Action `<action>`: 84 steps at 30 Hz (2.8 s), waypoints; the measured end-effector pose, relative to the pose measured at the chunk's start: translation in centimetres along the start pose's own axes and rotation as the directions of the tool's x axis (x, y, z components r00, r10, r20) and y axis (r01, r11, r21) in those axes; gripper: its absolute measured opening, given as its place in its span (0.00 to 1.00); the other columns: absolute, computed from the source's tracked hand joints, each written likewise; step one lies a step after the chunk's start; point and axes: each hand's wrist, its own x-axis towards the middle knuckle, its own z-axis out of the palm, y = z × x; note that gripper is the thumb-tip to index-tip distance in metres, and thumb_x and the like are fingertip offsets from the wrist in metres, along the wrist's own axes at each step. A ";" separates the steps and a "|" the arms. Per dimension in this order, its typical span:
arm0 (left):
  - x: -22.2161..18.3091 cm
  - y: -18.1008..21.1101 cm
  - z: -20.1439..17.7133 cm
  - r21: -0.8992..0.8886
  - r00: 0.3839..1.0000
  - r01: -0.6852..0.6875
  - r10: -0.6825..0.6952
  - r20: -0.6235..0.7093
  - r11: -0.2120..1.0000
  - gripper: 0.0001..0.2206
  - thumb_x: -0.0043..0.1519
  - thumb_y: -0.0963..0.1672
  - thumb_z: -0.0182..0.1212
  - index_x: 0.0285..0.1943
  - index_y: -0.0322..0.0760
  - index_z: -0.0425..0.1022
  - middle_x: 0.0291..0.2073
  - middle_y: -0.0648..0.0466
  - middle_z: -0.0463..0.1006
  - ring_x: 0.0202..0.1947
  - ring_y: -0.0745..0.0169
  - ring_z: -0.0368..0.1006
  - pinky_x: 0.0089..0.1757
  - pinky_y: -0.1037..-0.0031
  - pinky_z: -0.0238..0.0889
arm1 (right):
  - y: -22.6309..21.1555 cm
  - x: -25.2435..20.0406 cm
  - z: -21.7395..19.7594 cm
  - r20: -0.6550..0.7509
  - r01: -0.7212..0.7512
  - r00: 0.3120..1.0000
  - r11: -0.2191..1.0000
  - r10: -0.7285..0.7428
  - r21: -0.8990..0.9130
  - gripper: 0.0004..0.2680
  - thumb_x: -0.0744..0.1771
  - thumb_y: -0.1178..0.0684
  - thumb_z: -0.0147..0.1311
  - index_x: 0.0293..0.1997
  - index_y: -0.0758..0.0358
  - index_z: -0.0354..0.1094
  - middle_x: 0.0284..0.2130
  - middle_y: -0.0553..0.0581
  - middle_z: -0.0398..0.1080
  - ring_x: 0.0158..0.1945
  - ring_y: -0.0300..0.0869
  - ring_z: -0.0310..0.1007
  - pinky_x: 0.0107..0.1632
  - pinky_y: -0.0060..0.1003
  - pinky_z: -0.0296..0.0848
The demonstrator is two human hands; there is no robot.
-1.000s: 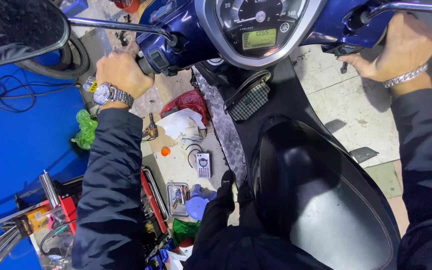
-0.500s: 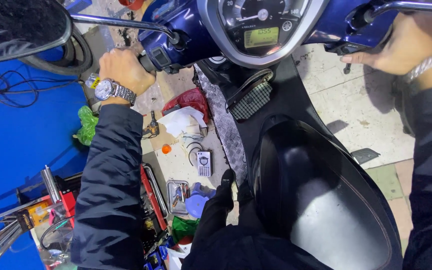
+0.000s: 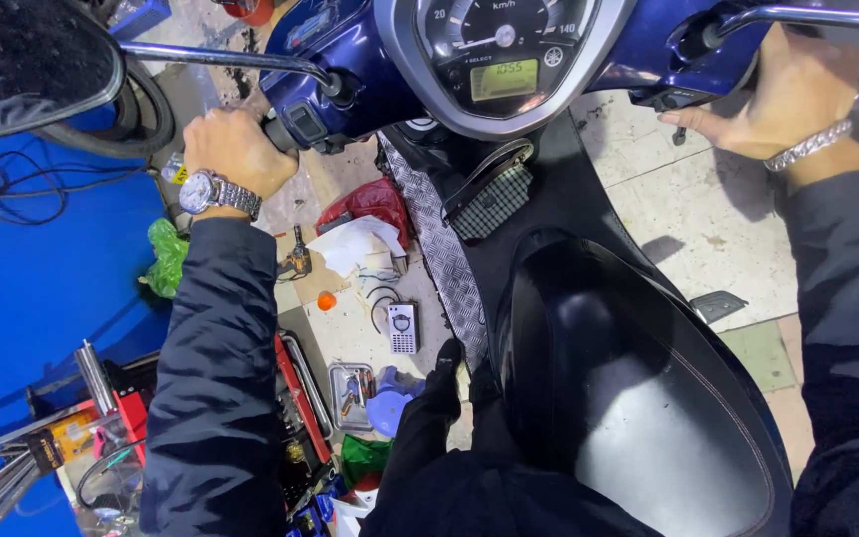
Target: Testing the voltage and health of a motorcycle battery using a multimeter and a battery tester
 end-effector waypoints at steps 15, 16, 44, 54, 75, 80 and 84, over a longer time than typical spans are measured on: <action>0.0 -0.2 0.4 -0.005 1.000 -0.003 0.003 -0.021 1.000 0.16 0.51 0.54 0.59 0.36 0.43 0.78 0.25 0.45 0.80 0.27 0.34 0.77 0.33 0.51 0.71 | 0.7 -1.3 2.6 -0.288 -0.026 0.951 0.900 -0.112 -0.435 0.36 0.70 0.08 0.39 0.56 0.57 0.72 0.32 0.44 0.65 0.31 0.31 0.68 0.36 0.23 0.71; -0.1 -0.1 -0.1 -0.005 1.000 -0.002 0.002 -0.018 1.000 0.16 0.51 0.54 0.59 0.36 0.43 0.78 0.25 0.45 0.80 0.27 0.34 0.77 0.33 0.51 0.71 | 1.1 -1.8 3.2 -0.287 -0.025 0.951 0.901 -0.112 -0.433 0.36 0.70 0.08 0.39 0.56 0.57 0.72 0.32 0.44 0.65 0.31 0.31 0.68 0.36 0.23 0.71; -0.2 0.2 -0.8 -0.036 0.997 -0.043 0.041 -0.058 0.998 0.17 0.52 0.53 0.58 0.45 0.47 0.80 0.26 0.47 0.80 0.26 0.35 0.77 0.32 0.52 0.70 | 0.8 -0.2 0.5 -0.060 0.084 0.995 0.996 -0.084 -0.002 0.36 0.65 0.25 0.68 0.68 0.70 0.67 0.47 0.60 0.80 0.46 0.49 0.83 0.51 0.38 0.82; -0.4 0.3 -1.3 -0.037 0.995 -0.060 0.057 -0.078 0.998 0.16 0.54 0.53 0.59 0.46 0.49 0.79 0.24 0.47 0.80 0.26 0.35 0.77 0.32 0.52 0.70 | 0.6 -0.8 0.6 -0.095 0.055 0.992 0.965 -0.082 -0.258 0.35 0.69 0.15 0.57 0.68 0.61 0.69 0.48 0.53 0.79 0.46 0.43 0.82 0.50 0.31 0.81; 0.1 -1.0 1.1 0.050 0.999 -0.032 0.031 0.019 0.998 0.20 0.61 0.56 0.57 0.27 0.42 0.74 0.18 0.56 0.75 0.21 0.53 0.76 0.35 0.62 0.76 | -0.3 1.6 -2.2 0.235 -0.115 0.969 0.977 0.072 0.177 0.35 0.62 0.30 0.71 0.68 0.72 0.69 0.49 0.70 0.78 0.44 0.60 0.80 0.47 0.47 0.79; -0.2 -0.2 -0.3 0.005 0.999 -0.040 0.040 -0.036 0.999 0.16 0.53 0.54 0.57 0.39 0.45 0.80 0.26 0.48 0.81 0.26 0.36 0.78 0.31 0.54 0.72 | -1.1 3.0 -2.8 0.107 0.076 0.985 0.896 -0.136 0.439 0.35 0.61 0.46 0.71 0.68 0.84 0.57 0.57 0.81 0.69 0.60 0.70 0.72 0.65 0.55 0.72; -0.2 -0.1 -0.6 0.010 0.998 -0.044 0.044 -0.050 0.999 0.16 0.55 0.55 0.58 0.41 0.47 0.82 0.27 0.48 0.82 0.26 0.38 0.78 0.32 0.55 0.73 | -1.9 3.6 -3.0 0.114 0.121 0.975 0.887 -0.191 0.447 0.37 0.59 0.47 0.71 0.68 0.83 0.48 0.60 0.77 0.61 0.64 0.64 0.60 0.66 0.51 0.64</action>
